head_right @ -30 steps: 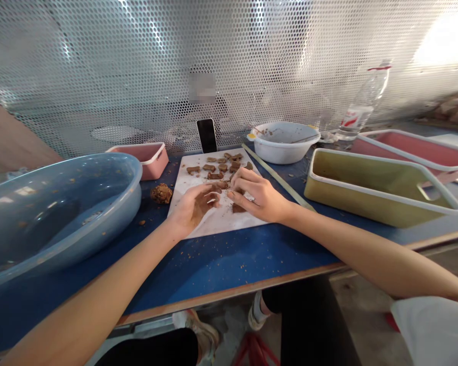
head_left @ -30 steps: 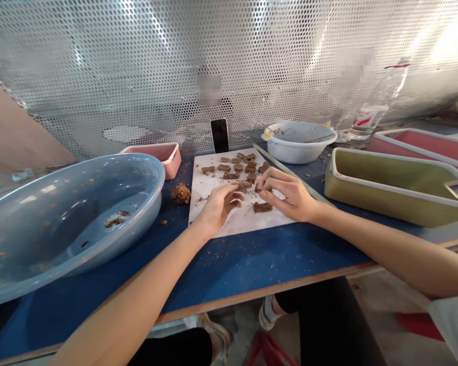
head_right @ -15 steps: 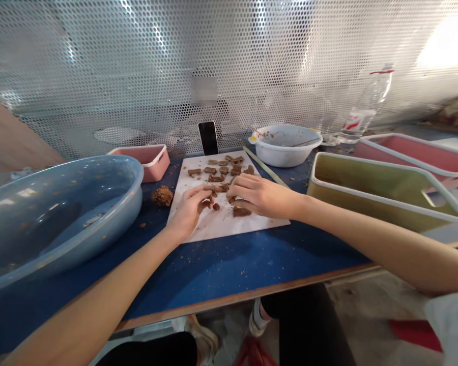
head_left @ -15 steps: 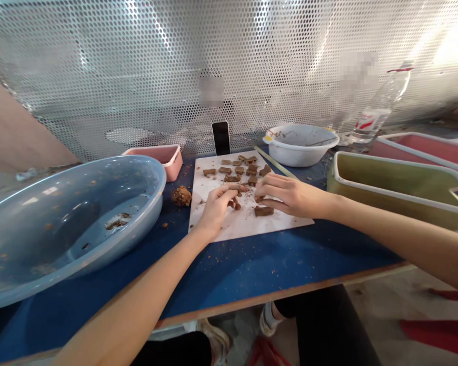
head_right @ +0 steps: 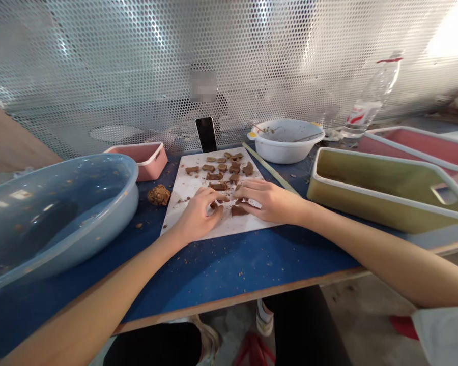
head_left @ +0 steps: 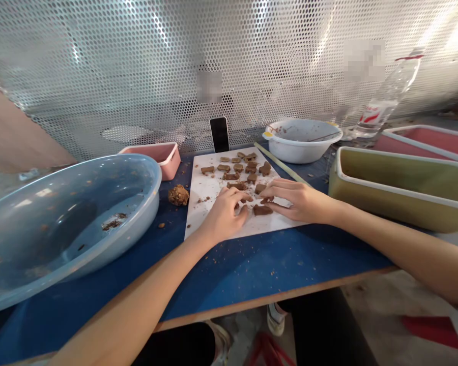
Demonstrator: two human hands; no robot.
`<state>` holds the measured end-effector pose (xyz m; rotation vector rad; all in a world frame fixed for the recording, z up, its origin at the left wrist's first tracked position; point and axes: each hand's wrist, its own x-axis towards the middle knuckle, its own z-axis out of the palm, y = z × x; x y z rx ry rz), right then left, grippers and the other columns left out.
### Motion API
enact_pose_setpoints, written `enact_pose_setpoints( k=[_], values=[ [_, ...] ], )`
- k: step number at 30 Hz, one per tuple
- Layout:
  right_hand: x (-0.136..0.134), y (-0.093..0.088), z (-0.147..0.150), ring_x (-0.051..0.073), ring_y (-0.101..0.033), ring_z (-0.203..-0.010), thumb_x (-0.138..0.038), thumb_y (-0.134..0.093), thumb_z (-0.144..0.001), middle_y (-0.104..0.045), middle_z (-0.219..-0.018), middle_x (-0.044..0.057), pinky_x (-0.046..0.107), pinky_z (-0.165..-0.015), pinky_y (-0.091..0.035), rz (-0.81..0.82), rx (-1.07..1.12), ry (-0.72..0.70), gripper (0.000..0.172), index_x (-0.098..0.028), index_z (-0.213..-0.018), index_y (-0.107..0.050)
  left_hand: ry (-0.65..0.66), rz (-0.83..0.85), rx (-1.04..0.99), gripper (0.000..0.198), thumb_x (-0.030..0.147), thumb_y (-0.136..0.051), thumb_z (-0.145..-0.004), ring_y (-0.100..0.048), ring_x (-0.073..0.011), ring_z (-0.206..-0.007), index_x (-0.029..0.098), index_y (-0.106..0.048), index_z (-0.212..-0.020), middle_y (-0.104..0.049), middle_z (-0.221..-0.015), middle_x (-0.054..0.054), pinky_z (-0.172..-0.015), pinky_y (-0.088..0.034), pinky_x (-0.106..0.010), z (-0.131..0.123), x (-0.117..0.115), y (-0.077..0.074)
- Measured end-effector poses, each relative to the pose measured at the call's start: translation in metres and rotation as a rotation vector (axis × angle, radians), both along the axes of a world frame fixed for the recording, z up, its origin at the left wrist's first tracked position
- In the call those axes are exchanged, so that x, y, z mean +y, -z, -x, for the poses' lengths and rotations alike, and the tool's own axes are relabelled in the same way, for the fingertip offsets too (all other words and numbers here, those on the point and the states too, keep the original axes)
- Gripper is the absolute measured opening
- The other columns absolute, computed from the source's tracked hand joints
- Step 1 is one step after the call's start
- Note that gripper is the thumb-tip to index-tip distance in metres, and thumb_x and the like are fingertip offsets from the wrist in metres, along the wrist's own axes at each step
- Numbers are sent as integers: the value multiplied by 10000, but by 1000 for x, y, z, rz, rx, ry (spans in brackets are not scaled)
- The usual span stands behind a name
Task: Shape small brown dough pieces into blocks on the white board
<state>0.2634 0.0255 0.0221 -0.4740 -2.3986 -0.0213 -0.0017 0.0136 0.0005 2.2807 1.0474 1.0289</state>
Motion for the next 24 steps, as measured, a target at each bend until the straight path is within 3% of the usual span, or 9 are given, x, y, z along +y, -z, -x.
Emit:
enact_pose_setpoints(
  k=[3,8,14,24],
  values=[
    [2,4,1,246,-774,-1030,-243,-683,-1087,-800,-1084,73,418,-973,-657,15,-9,6,243,-250,-1323,-743,10,-57,111,263,139,-659,-952,-592,-324,-1115,207,-806,-1159,-742,-1078,-106,-1015,-485,-469,0,0,2],
    [5,8,2,248,-745,-1052,-225,-644,-1106,-779,-1084,90,425,-980,-644,-57,-80,-60,175,-229,-1196,-795,5,-75,139,288,126,-615,-981,-583,-317,-1109,209,-808,-1179,-733,-1078,-106,-1015,-484,-463,1,2,6],
    [0,8,4,251,-652,-1129,-189,-653,-1091,-692,-1212,115,437,-1035,-593,-155,-172,38,185,-242,-1156,-817,-10,-103,174,269,114,-660,-961,-595,-317,-1114,209,-794,-1175,-749,-1096,-105,-1026,-496,-465,1,4,9],
    [-2,7,5,261,-570,-1155,-136,-533,-1128,-672,-1240,132,432,-1027,-490,-249,-315,58,262,-210,-1220,-767,-41,-136,246,265,109,-655,-987,-609,-325,-1148,163,-767,-1221,-762,-1138,-119,-1003,-551,-468,2,5,12]
  ],
)
